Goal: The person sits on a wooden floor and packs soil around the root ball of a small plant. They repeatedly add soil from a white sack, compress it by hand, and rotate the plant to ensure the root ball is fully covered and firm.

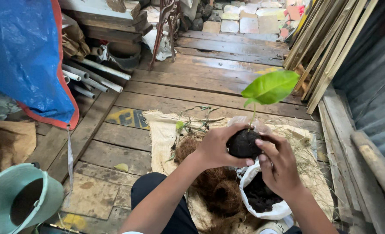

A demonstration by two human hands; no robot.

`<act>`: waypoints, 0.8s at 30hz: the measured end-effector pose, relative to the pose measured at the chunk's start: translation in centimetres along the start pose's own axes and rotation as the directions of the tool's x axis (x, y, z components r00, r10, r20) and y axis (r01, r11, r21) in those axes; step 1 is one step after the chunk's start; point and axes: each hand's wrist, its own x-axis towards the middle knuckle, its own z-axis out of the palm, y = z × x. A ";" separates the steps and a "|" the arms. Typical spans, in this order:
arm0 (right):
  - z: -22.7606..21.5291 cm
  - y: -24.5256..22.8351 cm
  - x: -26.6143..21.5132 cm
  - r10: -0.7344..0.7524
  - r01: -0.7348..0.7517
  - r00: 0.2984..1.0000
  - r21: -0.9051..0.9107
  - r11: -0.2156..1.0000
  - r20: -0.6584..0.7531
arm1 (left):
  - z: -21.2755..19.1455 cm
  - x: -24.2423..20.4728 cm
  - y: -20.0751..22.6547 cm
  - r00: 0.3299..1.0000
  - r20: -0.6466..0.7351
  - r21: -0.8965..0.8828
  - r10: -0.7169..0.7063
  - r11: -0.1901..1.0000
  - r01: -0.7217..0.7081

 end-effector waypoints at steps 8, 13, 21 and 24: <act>0.1 -1.9 -0.7 0.035 -0.034 0.999 -0.055 0.998 0.010 | -0.1 -0.4 0.0 0.999 0.018 -0.060 0.043 0.997 -0.042; -0.5 -1.5 -0.1 -0.003 0.011 0.997 -0.106 0.994 0.078 | -0.5 -0.2 0.4 0.996 0.034 0.013 -0.084 0.996 0.083; 1.0 -1.0 0.0 0.162 -0.145 0.985 -0.226 0.963 0.058 | 0.4 0.7 1.5 0.974 0.041 0.158 -0.222 0.964 0.213; 1.1 -0.6 0.0 0.162 -0.141 0.984 -0.246 0.959 0.069 | 0.9 0.7 1.9 0.959 0.035 0.182 -0.281 0.945 0.270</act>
